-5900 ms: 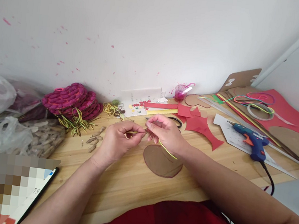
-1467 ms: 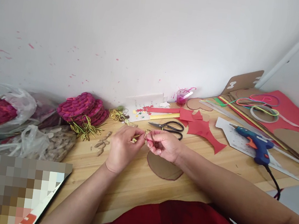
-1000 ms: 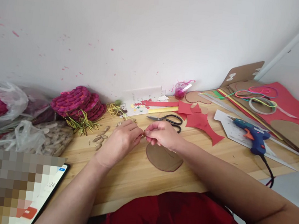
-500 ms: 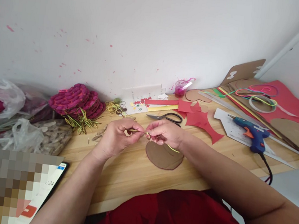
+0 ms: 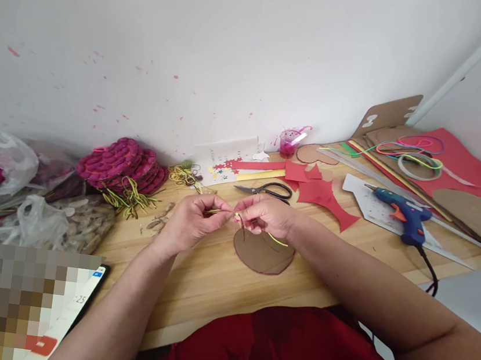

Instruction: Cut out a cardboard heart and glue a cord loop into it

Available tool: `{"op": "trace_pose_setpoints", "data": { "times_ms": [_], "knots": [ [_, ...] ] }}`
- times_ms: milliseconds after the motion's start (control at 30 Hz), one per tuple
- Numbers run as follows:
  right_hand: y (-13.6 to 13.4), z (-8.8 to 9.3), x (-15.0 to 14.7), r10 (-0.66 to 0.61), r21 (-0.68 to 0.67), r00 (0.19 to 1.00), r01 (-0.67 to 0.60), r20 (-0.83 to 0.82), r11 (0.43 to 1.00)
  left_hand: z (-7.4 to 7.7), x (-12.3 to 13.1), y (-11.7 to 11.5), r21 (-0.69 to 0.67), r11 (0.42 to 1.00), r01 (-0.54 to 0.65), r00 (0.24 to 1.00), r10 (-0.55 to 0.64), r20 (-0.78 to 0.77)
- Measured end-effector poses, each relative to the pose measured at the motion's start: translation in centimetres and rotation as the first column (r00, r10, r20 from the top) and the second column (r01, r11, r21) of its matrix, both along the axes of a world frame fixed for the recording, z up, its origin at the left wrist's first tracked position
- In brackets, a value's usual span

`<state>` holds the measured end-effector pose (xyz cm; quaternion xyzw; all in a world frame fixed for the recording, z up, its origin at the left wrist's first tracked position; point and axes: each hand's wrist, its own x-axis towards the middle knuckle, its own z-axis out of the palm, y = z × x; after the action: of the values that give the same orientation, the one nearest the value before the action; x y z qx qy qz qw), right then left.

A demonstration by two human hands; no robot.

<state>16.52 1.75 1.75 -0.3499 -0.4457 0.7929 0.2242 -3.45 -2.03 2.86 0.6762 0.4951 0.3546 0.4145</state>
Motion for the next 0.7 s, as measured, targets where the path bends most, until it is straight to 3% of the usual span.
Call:
{"op": "trace_pose_setpoints", "data": {
  "times_ms": [267,433,700],
  "knots": [
    [-0.5,0.5,0.1,-0.102,0.218,0.989,0.077,0.108,0.973,0.8,0.3,0.0,-0.074,0.994,-0.086,0.996,0.086,-0.002],
    [-0.6,1.6,0.3,-0.246,0.408,0.960,0.173,0.133,0.897,1.2,0.4,0.0,-0.070,0.990,-0.120,0.992,0.122,0.028],
    [-0.8,0.9,-0.2,-0.261,0.542,0.963,0.182,0.071,0.820,1.0,0.5,0.0,-0.167,0.979,-0.122,0.988,0.136,0.078]
  ]
}}
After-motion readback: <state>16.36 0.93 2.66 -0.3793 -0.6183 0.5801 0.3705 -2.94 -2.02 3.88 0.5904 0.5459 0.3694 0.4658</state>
